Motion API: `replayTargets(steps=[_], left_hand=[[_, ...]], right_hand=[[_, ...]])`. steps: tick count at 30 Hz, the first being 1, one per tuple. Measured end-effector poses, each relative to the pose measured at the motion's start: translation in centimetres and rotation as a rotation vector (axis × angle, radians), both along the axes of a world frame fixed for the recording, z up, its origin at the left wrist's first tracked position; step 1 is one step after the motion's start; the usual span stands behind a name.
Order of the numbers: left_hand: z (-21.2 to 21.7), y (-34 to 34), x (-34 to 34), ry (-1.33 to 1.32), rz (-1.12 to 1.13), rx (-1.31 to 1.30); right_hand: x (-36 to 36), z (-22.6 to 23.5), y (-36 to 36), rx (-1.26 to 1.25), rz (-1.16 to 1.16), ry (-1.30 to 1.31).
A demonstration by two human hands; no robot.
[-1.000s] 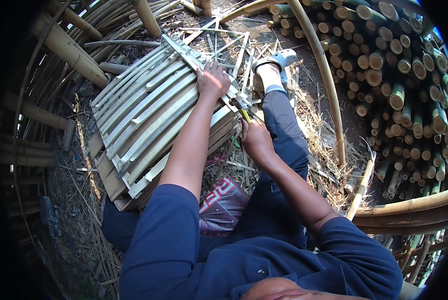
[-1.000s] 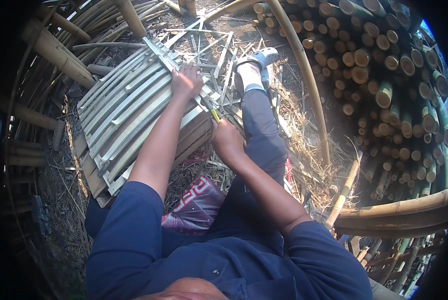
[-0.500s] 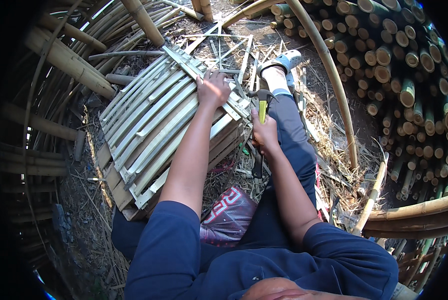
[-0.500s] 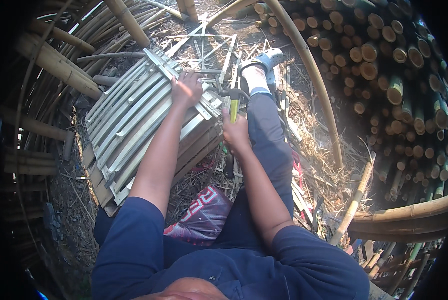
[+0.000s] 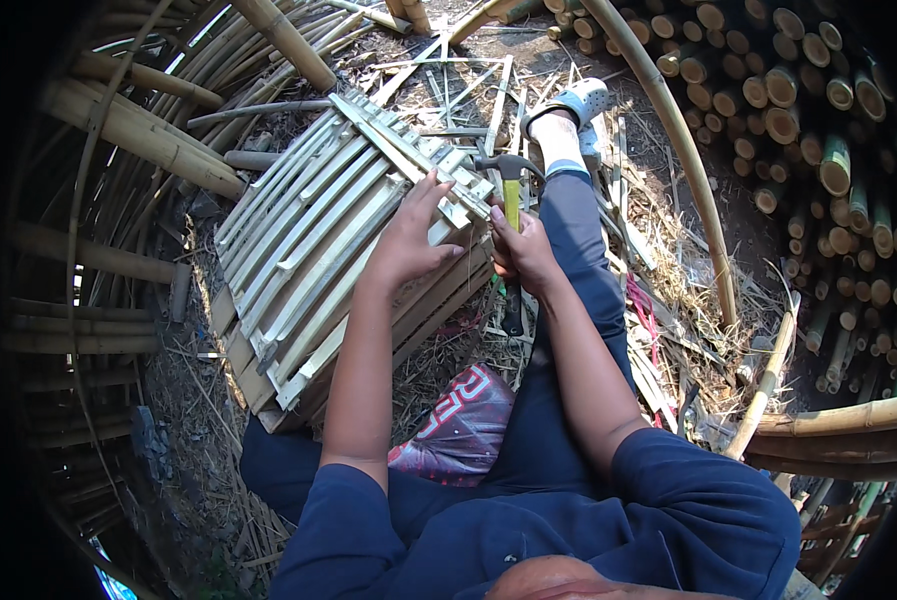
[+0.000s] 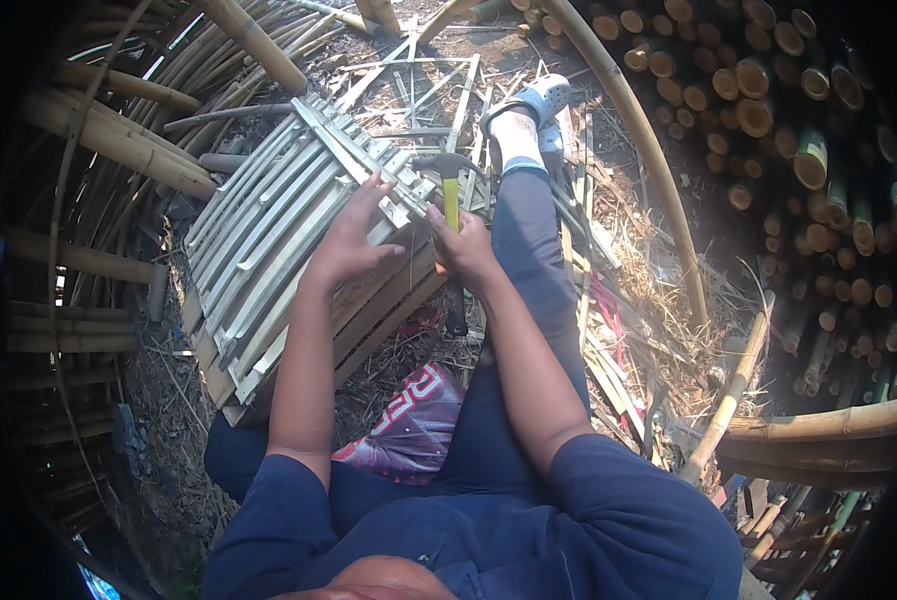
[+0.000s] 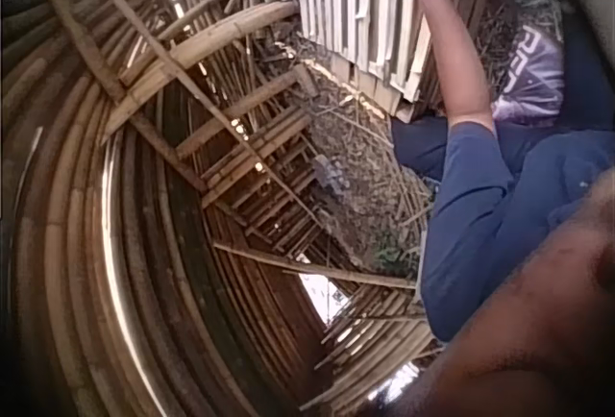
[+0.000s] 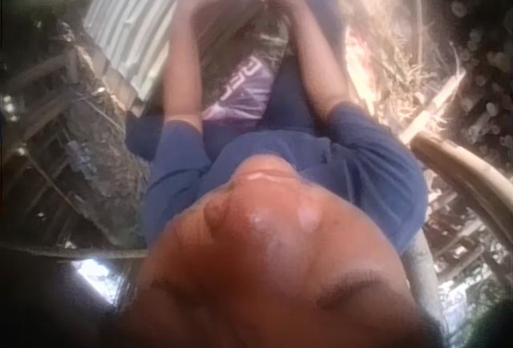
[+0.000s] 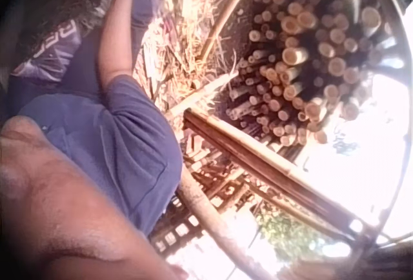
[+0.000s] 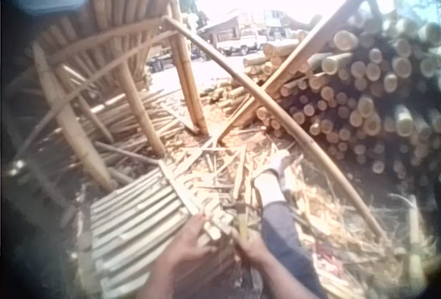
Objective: The person constructs a bamboo frame by hammering small wooden pegs into pre-drilled holes in thin bamboo slats.
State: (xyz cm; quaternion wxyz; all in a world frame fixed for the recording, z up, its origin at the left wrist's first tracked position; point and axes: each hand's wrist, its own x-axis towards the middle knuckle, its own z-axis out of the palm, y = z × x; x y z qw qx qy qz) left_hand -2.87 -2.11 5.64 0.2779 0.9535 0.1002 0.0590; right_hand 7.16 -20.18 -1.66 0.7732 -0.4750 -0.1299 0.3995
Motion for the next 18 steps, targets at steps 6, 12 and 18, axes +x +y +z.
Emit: replayTargets(steps=[6,12,18], left_hand=[[-2.0,-0.9,-1.5,-0.174,0.070,0.050],[-3.1,-0.7,-1.1,-0.098,-0.006,0.243],[-3.1,-0.8,-0.9,-0.116,0.015,0.154]], right_hand=[[-0.2,-1.2,-0.3,0.039,0.036,0.099],[0.0,-1.3,-0.6,0.011,0.080,0.179],[0.2,-1.4,-0.6,0.009,0.086,0.178]])
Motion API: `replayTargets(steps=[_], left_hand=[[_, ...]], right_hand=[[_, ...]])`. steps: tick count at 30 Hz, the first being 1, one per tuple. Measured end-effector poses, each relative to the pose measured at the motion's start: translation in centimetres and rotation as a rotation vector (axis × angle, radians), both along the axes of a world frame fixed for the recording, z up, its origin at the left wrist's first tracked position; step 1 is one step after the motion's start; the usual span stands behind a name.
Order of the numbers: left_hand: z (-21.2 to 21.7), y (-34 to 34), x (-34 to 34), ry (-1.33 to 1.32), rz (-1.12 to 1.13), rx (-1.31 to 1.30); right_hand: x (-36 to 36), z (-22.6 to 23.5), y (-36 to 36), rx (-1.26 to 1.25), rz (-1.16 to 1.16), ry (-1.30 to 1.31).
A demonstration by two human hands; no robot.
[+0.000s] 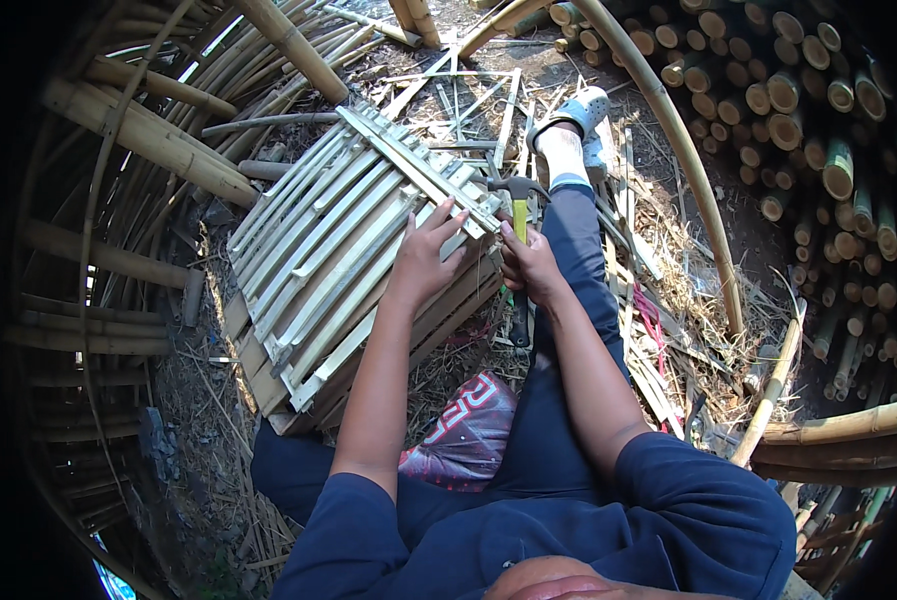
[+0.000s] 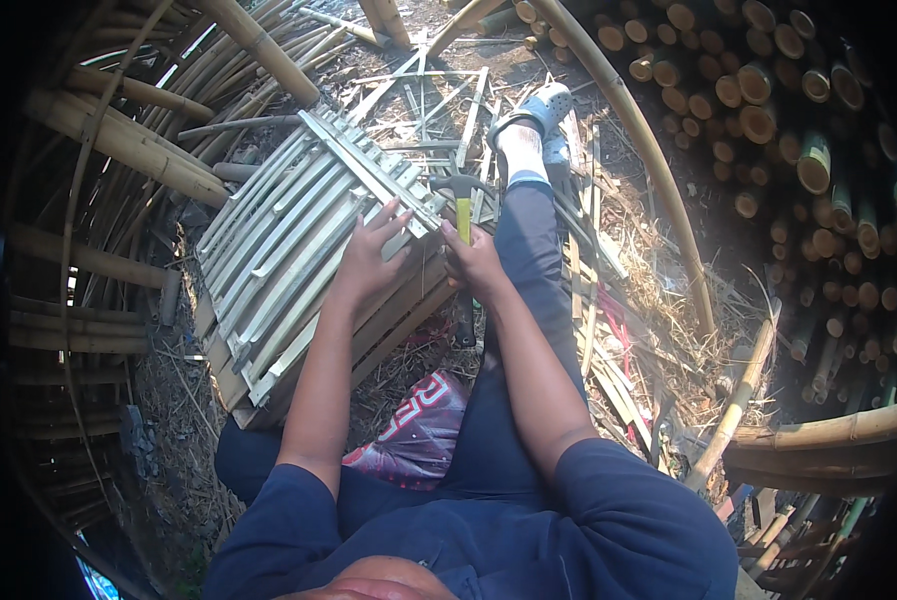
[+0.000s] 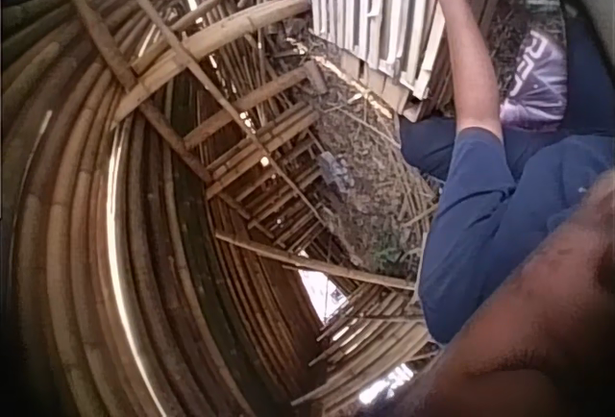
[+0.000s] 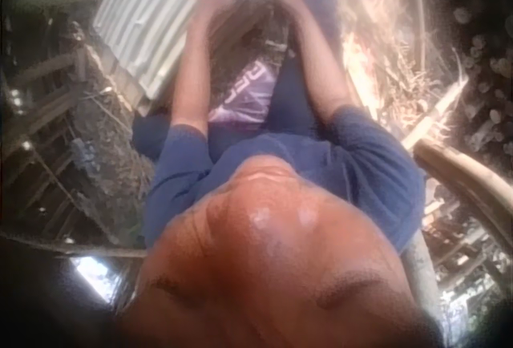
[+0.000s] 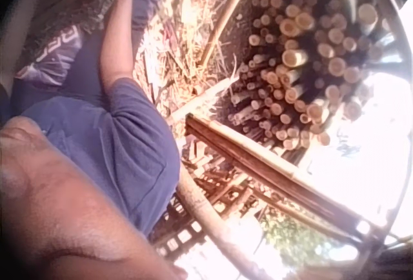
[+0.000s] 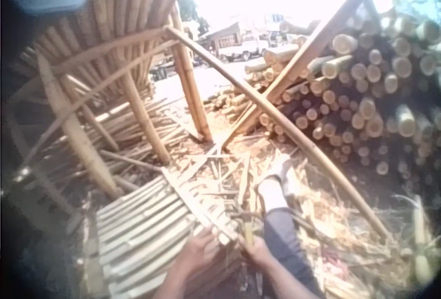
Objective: The person constructs a bamboo frame by hammering small wooden pegs into pre-drilled holes in thin bamboo slats.
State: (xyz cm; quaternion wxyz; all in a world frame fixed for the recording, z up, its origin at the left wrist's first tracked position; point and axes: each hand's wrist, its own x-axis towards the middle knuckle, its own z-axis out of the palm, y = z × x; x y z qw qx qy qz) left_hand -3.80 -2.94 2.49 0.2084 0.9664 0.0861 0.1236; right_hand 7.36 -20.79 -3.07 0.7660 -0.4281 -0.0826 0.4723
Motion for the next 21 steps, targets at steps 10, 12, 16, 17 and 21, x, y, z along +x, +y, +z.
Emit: replayTargets(steps=[10,12,16,17,21], left_hand=[[1.6,1.0,2.6,-0.128,0.077,0.032],[2.0,2.0,3.4,-0.082,0.082,0.017],[3.4,2.3,5.9,-0.046,0.172,-0.111],[3.9,2.2,6.8,-0.005,0.206,-0.147],[2.8,3.6,8.6,-0.079,0.228,0.219]], right_hand=[[0.7,-0.1,0.2,0.030,-0.011,0.046],[0.7,-0.1,0.2,0.042,-0.004,0.057],[1.1,-0.1,0.1,0.023,-0.010,0.062],[1.2,-0.2,-0.1,0.024,-0.011,0.061],[1.2,-0.2,0.3,0.025,0.007,0.054]])
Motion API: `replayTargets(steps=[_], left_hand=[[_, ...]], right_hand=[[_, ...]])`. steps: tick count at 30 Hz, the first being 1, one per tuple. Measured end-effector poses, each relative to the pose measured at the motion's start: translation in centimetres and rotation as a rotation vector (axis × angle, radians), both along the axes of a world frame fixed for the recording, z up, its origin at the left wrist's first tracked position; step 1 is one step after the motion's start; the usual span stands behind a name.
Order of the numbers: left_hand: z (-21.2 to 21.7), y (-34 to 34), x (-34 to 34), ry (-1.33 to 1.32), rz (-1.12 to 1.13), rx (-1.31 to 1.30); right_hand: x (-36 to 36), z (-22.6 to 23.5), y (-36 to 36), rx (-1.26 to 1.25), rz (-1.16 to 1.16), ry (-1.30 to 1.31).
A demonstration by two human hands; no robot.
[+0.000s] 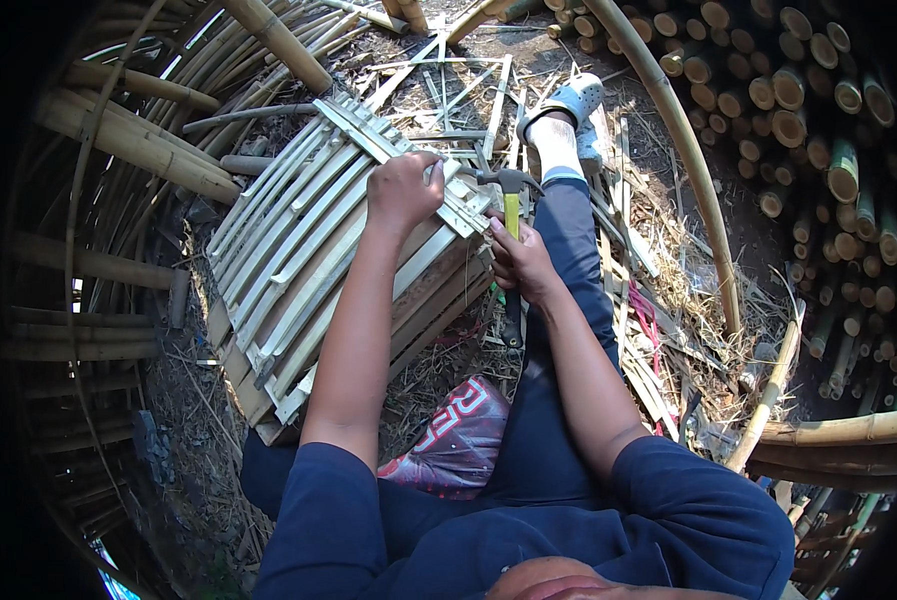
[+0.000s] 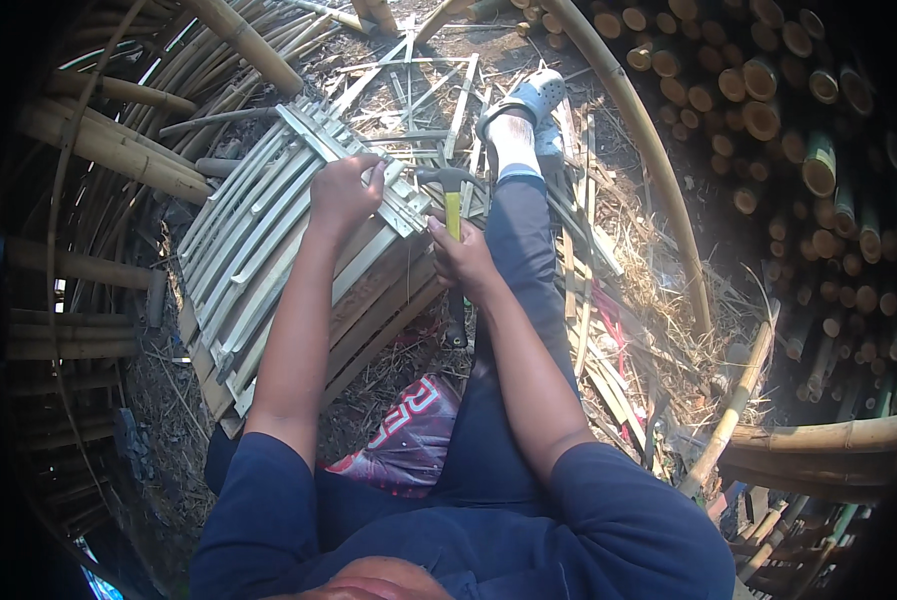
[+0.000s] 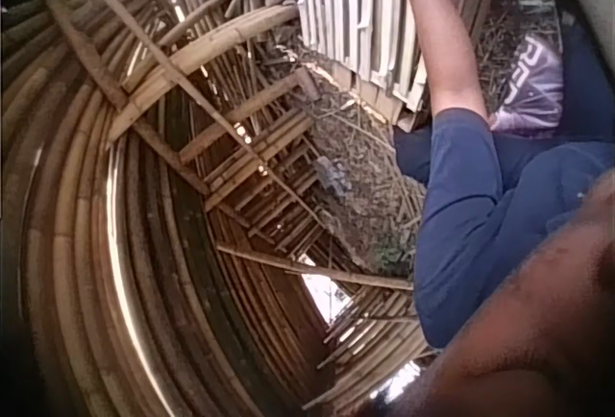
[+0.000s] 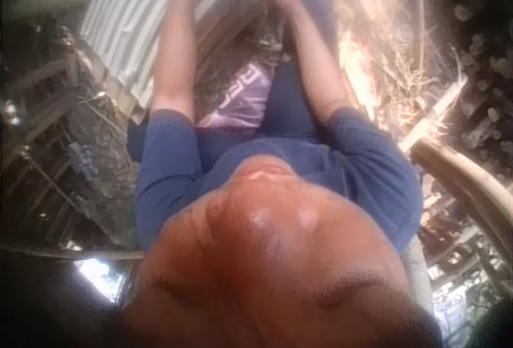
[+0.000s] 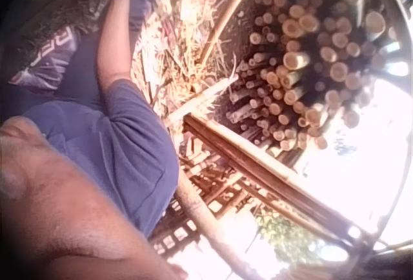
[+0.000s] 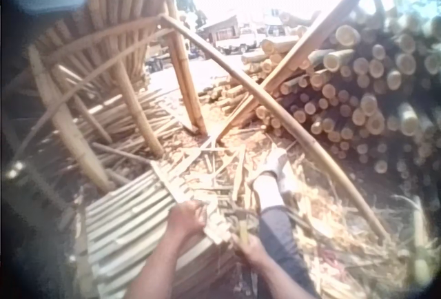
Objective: The person constructs a bamboo frame by hammering small wooden pegs into pre-drilled holes in thin bamboo slats.
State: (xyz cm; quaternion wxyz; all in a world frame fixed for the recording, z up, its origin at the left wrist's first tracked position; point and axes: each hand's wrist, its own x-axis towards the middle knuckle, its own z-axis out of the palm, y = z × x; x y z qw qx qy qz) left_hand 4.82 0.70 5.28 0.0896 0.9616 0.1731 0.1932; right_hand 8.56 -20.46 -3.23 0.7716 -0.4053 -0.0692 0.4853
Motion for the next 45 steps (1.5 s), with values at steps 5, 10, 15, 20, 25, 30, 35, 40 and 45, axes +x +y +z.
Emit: replayTargets(steps=[5,10,15,20,25,30,35,40,45], left_hand=[[-2.0,0.0,1.7,-0.046,-0.012,0.089],[-4.7,1.2,2.7,-0.114,-0.243,-0.095],[-5.3,1.9,3.4,0.042,-0.295,-0.135],[-5.2,1.7,2.8,-0.001,-0.305,-0.186],[-5.2,0.9,2.6,-0.072,-0.245,-0.169],[-5.4,0.5,1.8,-0.242,-0.210,-0.058],[-4.4,-0.1,1.6,-0.097,-0.082,0.000],[-3.6,-1.0,1.8,-0.035,0.057,-0.010],[-5.6,0.9,2.1,-0.170,0.097,-0.206]], right_hand=[[0.2,-0.1,0.1,-0.015,-0.005,-0.016],[0.2,-0.4,0.2,-0.007,0.022,-0.031],[0.4,-0.8,0.2,-0.021,-0.002,-0.006],[0.3,-0.7,0.2,-0.036,-0.003,-0.022],[0.2,-0.5,0.1,-0.030,0.031,-0.031],[0.0,-0.5,0.2,-0.022,0.021,-0.015],[0.0,-0.6,0.2,-0.050,0.011,-0.014],[0.2,-0.6,-0.1,-0.063,0.001,-0.018],[0.0,-0.9,0.3,-0.038,0.030,-0.023]])
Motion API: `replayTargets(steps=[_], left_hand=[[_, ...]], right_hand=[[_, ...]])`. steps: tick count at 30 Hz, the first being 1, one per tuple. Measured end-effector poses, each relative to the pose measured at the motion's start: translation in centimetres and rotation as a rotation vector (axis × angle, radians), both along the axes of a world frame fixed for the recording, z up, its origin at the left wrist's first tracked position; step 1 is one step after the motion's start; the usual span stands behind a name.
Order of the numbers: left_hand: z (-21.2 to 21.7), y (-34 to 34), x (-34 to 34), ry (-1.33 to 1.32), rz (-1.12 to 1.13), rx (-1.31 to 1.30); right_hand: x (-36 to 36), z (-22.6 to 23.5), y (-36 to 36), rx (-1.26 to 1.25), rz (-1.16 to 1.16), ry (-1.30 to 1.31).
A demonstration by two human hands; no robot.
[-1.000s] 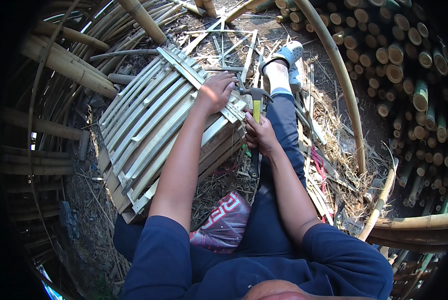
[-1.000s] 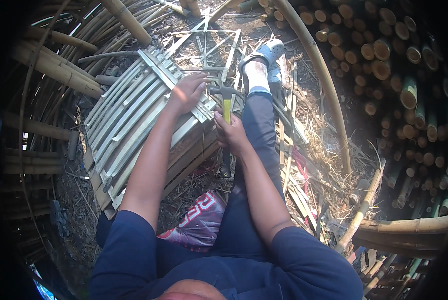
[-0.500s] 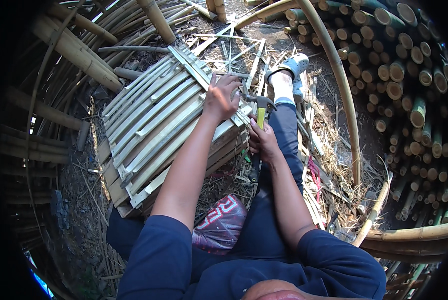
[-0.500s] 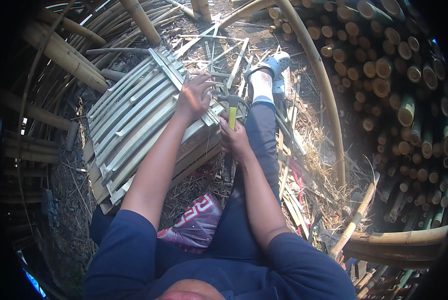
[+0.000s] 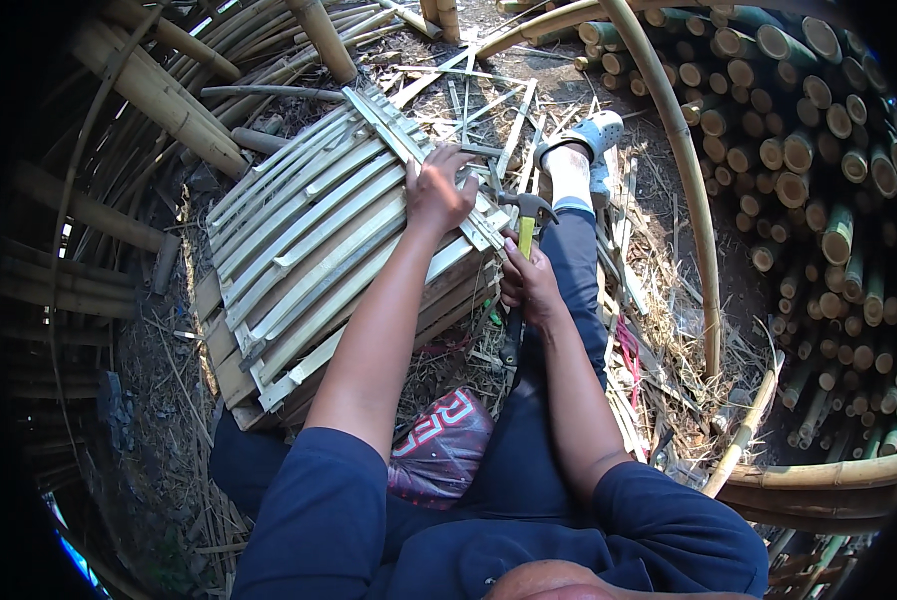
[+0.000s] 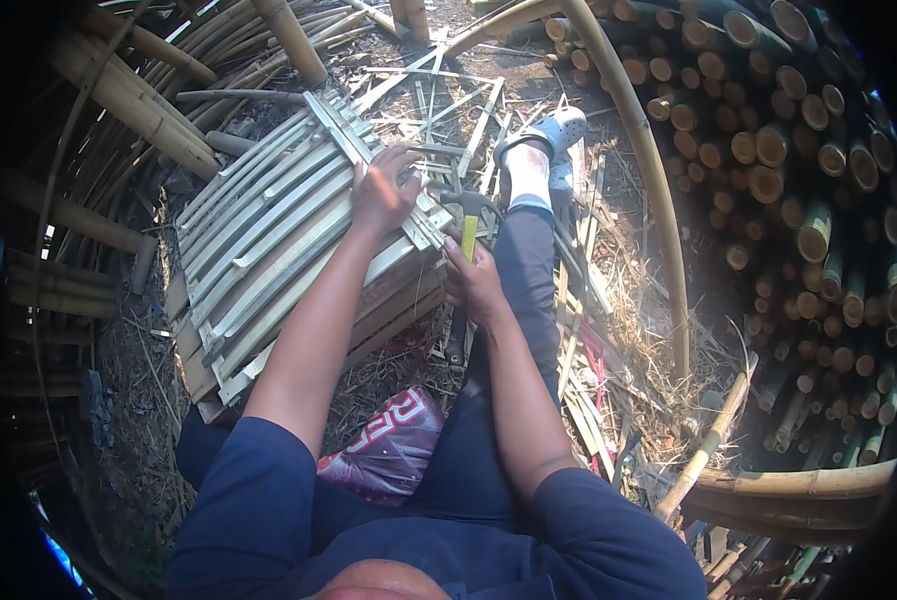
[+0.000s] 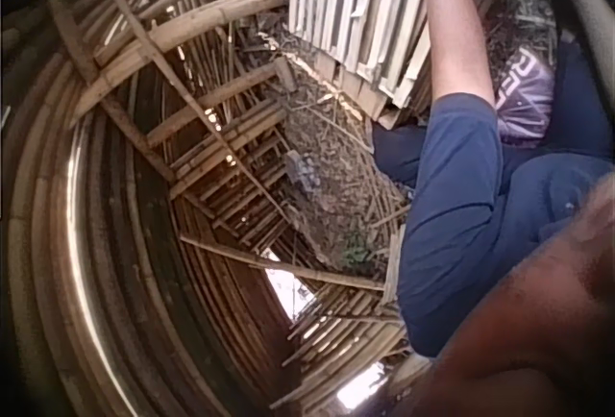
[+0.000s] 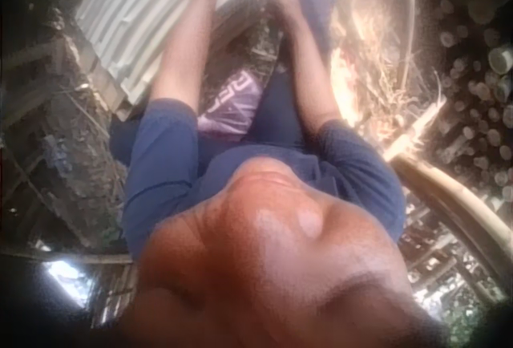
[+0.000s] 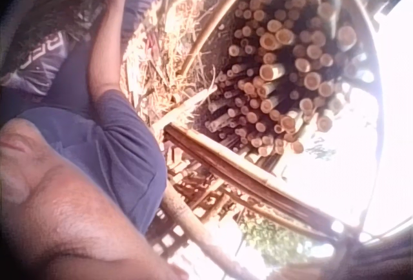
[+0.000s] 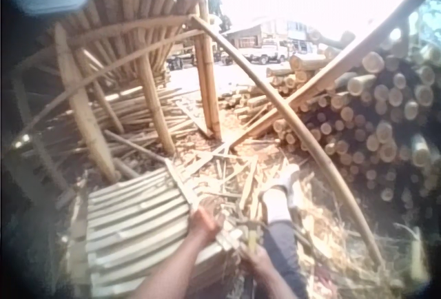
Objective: The person constructs a bamboo frame by hammering small wooden pegs into pre-drilled holes in thin bamboo slats.
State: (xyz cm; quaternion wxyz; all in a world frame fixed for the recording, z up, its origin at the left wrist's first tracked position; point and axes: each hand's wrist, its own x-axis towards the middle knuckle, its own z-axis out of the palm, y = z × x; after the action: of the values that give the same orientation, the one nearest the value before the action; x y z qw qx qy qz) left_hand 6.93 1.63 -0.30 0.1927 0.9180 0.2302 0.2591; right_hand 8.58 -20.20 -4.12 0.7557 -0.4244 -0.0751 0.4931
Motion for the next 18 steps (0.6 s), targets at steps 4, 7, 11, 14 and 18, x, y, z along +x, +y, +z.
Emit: replayTargets(steps=[4,7,11,14,18], left_hand=[[-0.1,-0.7,0.3,0.167,0.023,0.089],[0.7,-0.9,0.3,0.304,0.009,0.098],[1.9,-1.3,0.4,0.497,0.000,0.127],[2.7,-1.4,0.4,0.551,-0.009,0.136],[2.3,-1.3,0.5,0.561,-0.008,0.174]], right_hand=[[-0.2,0.2,0.0,-0.092,-0.059,-0.078],[-0.3,1.5,0.0,-0.438,-0.237,-0.424],[0.3,3.2,-2.1,-0.554,-0.333,-0.598],[-0.4,5.9,-3.0,-0.619,-0.289,-0.773],[-1.5,9.2,-3.2,-0.736,-0.156,-1.084]])
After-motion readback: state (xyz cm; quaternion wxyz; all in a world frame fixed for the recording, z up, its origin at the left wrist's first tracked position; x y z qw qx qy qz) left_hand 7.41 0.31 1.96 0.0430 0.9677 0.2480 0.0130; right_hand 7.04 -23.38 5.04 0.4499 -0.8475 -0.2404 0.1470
